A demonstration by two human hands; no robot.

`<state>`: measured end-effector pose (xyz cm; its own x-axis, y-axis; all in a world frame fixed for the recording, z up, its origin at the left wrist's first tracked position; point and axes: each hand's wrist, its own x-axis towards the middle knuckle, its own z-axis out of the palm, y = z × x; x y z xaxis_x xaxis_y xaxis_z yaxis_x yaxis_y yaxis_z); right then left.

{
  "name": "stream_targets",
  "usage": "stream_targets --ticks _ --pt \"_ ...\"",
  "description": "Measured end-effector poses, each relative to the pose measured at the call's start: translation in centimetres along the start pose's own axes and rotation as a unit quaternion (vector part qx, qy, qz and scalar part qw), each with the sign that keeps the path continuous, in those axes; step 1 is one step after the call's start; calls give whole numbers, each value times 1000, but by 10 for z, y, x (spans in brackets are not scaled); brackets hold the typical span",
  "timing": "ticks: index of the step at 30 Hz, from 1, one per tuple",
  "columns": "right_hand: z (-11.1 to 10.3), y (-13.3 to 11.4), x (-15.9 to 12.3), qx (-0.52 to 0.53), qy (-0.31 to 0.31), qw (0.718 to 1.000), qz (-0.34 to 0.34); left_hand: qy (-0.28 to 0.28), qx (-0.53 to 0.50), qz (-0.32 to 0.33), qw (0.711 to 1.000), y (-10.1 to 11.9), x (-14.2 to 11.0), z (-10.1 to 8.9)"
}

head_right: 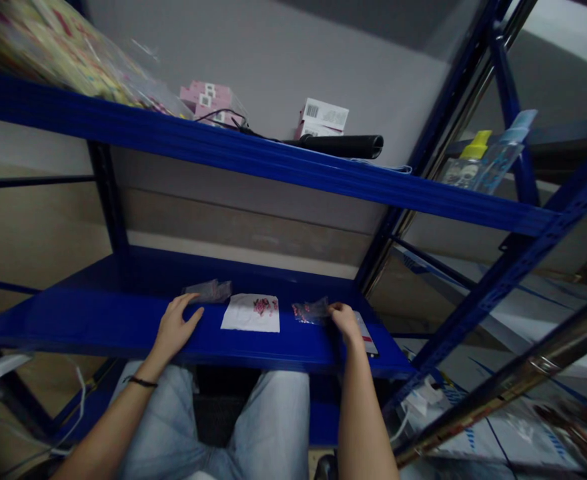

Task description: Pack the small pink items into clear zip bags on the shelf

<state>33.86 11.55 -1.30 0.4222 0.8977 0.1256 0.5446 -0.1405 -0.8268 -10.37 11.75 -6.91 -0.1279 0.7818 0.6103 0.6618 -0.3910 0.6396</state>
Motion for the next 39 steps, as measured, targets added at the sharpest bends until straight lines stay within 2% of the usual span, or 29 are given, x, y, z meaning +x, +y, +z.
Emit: stream_targets --ticks 2,3,7,8,10,13,17,19,23,26,29,32,36,39 --pt "12 -17 -29 130 6 991 -11 -5 -50 -31 998 29 -6 3" --pt "23 -28 -47 176 5 984 -26 -28 -93 -38 995 47 -10 6" --pt "75 -69 -127 230 -107 955 -155 -177 -250 -7 952 122 -30 17" --pt "87 -76 -144 240 -130 947 -169 -205 -273 -15 940 134 -34 17" --pt "104 -85 -168 261 -152 936 -179 -227 -296 -40 927 145 -40 13" --pt "114 -89 -183 261 -181 931 -182 -212 -288 -65 932 137 -47 1" --pt "117 -87 -182 248 -227 926 -172 -201 -295 -88 930 121 -58 -8" --pt "118 -87 -182 248 -243 923 -164 -201 -333 -115 914 117 -63 -6" --pt "121 -86 -186 257 -270 915 -155 -200 -430 -185 861 109 -73 6" --pt "124 -86 -188 275 -276 908 -154 -182 -461 -206 844 104 -78 15" --pt "126 -85 -188 317 -288 893 -142 -166 -459 -199 850 101 -81 19" --pt "128 -83 -187 354 -288 882 -120 -163 -426 -176 872 101 -81 18" --pt "132 -80 -184 351 -268 891 -103 -150 -369 -127 908 107 -82 13" --pt "132 -77 -182 345 -263 896 -95 -153 -336 -109 923 111 -83 10"
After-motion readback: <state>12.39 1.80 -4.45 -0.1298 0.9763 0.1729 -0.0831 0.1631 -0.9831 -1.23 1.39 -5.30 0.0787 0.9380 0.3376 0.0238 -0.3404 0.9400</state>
